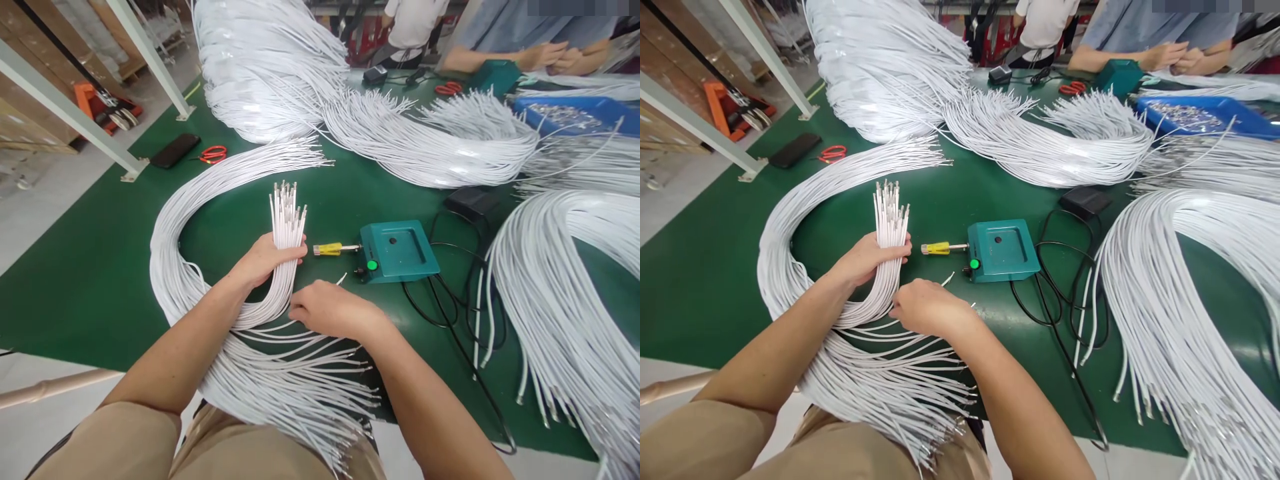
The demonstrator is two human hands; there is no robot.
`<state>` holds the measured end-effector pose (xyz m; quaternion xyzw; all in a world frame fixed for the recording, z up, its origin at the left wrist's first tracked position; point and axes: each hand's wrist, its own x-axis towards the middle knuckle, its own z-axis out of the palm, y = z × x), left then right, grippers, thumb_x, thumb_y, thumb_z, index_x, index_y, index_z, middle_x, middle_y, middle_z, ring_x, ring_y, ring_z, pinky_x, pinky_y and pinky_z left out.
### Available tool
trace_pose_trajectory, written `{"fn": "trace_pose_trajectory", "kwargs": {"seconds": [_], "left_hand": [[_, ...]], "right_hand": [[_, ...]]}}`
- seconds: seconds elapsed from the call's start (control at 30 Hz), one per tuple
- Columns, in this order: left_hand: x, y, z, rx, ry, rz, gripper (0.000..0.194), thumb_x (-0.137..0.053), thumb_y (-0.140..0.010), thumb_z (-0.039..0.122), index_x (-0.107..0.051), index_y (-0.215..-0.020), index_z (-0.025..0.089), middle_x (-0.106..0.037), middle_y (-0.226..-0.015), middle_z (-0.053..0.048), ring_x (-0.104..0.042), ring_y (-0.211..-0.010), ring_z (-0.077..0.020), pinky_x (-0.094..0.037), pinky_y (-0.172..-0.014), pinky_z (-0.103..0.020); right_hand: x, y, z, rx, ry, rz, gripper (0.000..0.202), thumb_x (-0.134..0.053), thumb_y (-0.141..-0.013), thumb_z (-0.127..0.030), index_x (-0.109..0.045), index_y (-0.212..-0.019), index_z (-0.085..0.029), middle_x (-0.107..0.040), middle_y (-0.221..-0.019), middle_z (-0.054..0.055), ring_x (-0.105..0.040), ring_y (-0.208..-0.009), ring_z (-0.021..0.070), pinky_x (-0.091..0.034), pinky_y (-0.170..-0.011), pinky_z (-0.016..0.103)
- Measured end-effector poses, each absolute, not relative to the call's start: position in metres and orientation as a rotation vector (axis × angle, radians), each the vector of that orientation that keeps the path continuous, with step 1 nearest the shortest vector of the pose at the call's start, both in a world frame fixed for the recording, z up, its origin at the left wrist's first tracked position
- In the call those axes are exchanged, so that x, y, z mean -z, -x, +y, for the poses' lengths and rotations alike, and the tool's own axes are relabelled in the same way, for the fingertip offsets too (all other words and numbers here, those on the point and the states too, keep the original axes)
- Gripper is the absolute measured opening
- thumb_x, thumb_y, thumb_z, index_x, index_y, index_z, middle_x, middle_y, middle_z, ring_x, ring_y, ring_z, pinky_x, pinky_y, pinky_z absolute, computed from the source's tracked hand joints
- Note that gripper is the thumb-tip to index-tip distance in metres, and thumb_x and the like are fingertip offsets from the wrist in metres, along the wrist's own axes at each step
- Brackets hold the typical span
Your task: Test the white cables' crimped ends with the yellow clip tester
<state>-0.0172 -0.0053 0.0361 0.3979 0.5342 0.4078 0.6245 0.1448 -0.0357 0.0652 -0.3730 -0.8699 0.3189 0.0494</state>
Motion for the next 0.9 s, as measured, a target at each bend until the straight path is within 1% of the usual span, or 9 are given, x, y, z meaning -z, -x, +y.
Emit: {"fn": "trace_pose_trajectory", "kwargs": {"seconds": [0.07,0.17,0.23,0.27,0.37,0.53,0.63,0.73,0.9], "left_hand": [[-0.036,0.015,-0.006,-0.935,-0.901,1.210,0.046,-0.083,-0.055,0.027,-0.067,-0.095,0.012,-0.067,-0.077,-0.002,-0.060,-0.067,-0.0129,-0.050,-0.069,-0.029],[-0.035,0.012,-0.007,-0.923,-0.937,1.173,0.043,-0.083,-0.055,0.029,-0.067,-0.091,0.012,-0.067,-0.073,-0.002,-0.060,-0.064,-0.0132,-0.049,-0.067,-0.029],[-0.034,0.010,-0.008,-0.884,-1.005,1.168,0.037,-0.083,-0.056,0.030,-0.068,-0.085,0.012,-0.066,-0.070,-0.002,-0.059,-0.063,-0.0136,-0.048,-0.065,-0.028],[-0.034,0.010,-0.008,-0.853,-1.043,1.168,0.034,-0.082,-0.057,0.030,-0.068,-0.082,0.012,-0.065,-0.067,-0.002,-0.059,-0.062,-0.0136,-0.047,-0.063,-0.028],[-0.033,0.009,-0.008,-0.811,-1.067,1.136,0.030,-0.081,-0.059,0.031,-0.067,-0.078,0.013,-0.066,-0.067,-0.002,-0.059,-0.063,-0.0139,-0.047,-0.063,-0.027],[-0.033,0.009,-0.009,-0.906,-0.960,1.065,0.034,-0.080,-0.061,0.031,-0.067,-0.086,0.013,-0.068,-0.084,-0.005,-0.062,-0.075,-0.0146,-0.049,-0.073,-0.029],[-0.034,0.007,-0.009,-0.961,-0.976,1.097,0.034,-0.081,-0.060,0.030,-0.066,-0.085,0.012,-0.065,-0.076,-0.003,-0.058,-0.068,-0.0119,-0.046,-0.065,-0.026],[-0.037,0.006,-0.010,-0.977,-1.012,1.112,0.029,-0.079,-0.061,0.028,-0.065,-0.082,0.013,-0.061,-0.068,0.000,-0.054,-0.062,-0.0101,-0.043,-0.060,-0.024],[-0.037,0.003,-0.011,-0.936,-1.024,1.114,0.025,-0.076,-0.063,0.025,-0.064,-0.082,0.014,-0.062,-0.072,0.000,-0.055,-0.064,-0.0102,-0.044,-0.061,-0.024]], "right_hand": [[-0.069,-0.152,-0.027,-0.996,1.222,-2.532,0.029,-0.059,-0.080,-0.022,-0.058,-0.052,-0.021,-0.058,-0.049,-0.001,-0.048,-0.044,0.0120,-0.035,-0.046,0.025],[-0.070,-0.158,-0.009,-0.954,1.427,-2.097,0.028,-0.043,-0.090,-0.028,-0.061,-0.071,-0.020,-0.062,-0.059,-0.001,-0.054,-0.051,0.0115,-0.042,-0.052,0.025],[-0.064,-0.159,0.000,-1.035,1.433,-1.736,0.020,-0.049,-0.087,-0.037,-0.060,-0.084,-0.020,-0.061,-0.065,-0.002,-0.054,-0.050,0.0105,-0.043,-0.048,0.023],[-0.060,-0.159,0.004,-1.102,1.398,-1.586,0.021,-0.055,-0.083,-0.040,-0.060,-0.086,-0.021,-0.060,-0.065,-0.003,-0.053,-0.049,0.0101,-0.043,-0.045,0.022],[-0.051,-0.158,0.007,-1.249,1.296,-1.406,0.023,-0.063,-0.075,-0.042,-0.058,-0.075,-0.019,-0.055,-0.058,-0.005,-0.051,-0.046,0.0093,-0.044,-0.043,0.022],[-0.052,-0.157,0.004,-1.334,1.249,-1.352,0.020,-0.063,-0.074,-0.036,-0.057,-0.067,-0.018,-0.055,-0.056,-0.005,-0.045,-0.043,0.0064,-0.040,-0.041,0.020],[-0.055,-0.154,0.002,-1.446,1.215,-1.405,0.020,-0.064,-0.073,-0.035,-0.059,-0.068,-0.017,-0.057,-0.057,-0.004,-0.045,-0.044,0.0062,-0.039,-0.042,0.020],[-0.055,-0.151,0.002,-1.470,1.203,-1.361,0.020,-0.065,-0.071,-0.036,-0.061,-0.075,-0.017,-0.058,-0.059,-0.004,-0.046,-0.045,0.0066,-0.040,-0.043,0.021],[-0.054,-0.149,0.002,-1.510,1.170,-1.266,0.023,-0.070,-0.066,-0.037,-0.062,-0.071,-0.016,-0.061,-0.062,-0.002,-0.047,-0.047,0.0061,-0.041,-0.044,0.021]]}}
